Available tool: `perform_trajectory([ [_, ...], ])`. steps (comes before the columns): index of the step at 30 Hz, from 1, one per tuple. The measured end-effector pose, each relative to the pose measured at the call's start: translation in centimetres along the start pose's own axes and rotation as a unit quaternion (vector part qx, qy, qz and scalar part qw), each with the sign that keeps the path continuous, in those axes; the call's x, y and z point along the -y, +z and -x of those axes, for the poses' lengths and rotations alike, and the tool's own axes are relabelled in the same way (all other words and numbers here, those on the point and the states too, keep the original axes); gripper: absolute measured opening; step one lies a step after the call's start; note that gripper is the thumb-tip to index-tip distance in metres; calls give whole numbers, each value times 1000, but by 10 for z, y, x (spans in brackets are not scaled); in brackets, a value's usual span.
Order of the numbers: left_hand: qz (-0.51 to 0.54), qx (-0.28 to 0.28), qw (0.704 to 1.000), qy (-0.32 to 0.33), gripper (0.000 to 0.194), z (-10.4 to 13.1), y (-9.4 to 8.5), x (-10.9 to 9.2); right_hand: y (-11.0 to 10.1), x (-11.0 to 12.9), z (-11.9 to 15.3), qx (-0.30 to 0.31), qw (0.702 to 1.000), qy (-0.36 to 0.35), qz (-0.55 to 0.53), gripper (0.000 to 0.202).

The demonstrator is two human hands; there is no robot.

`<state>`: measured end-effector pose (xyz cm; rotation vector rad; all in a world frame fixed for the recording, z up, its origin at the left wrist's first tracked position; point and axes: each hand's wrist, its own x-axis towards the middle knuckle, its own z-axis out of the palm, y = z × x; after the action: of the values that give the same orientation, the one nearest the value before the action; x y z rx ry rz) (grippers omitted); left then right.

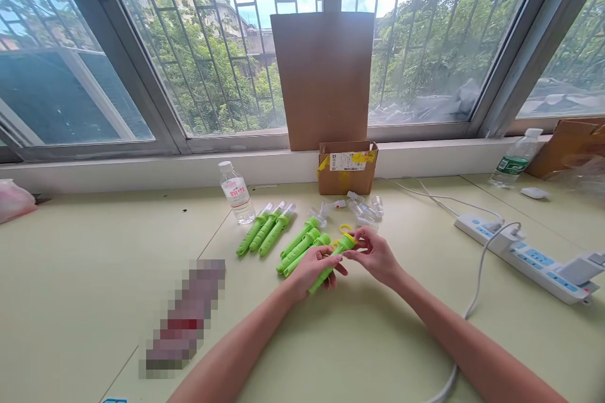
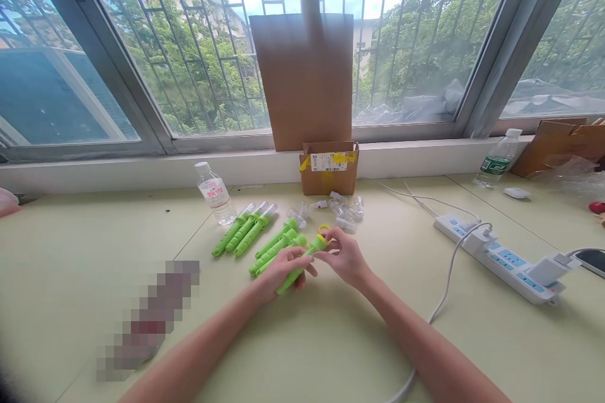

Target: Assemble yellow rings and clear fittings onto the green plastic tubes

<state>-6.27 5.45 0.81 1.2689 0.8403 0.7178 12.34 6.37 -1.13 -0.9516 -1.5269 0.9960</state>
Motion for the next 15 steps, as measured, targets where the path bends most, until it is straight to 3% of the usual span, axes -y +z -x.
perform_trajectory([
  [6,-70,13,997,8,41,0,0,0,0,-4,1,-9,1000,-9,13,38],
  [15,-183,-56,981,39,35,2,8,7,-1,-9,0,-31,998,-29,51,35],
])
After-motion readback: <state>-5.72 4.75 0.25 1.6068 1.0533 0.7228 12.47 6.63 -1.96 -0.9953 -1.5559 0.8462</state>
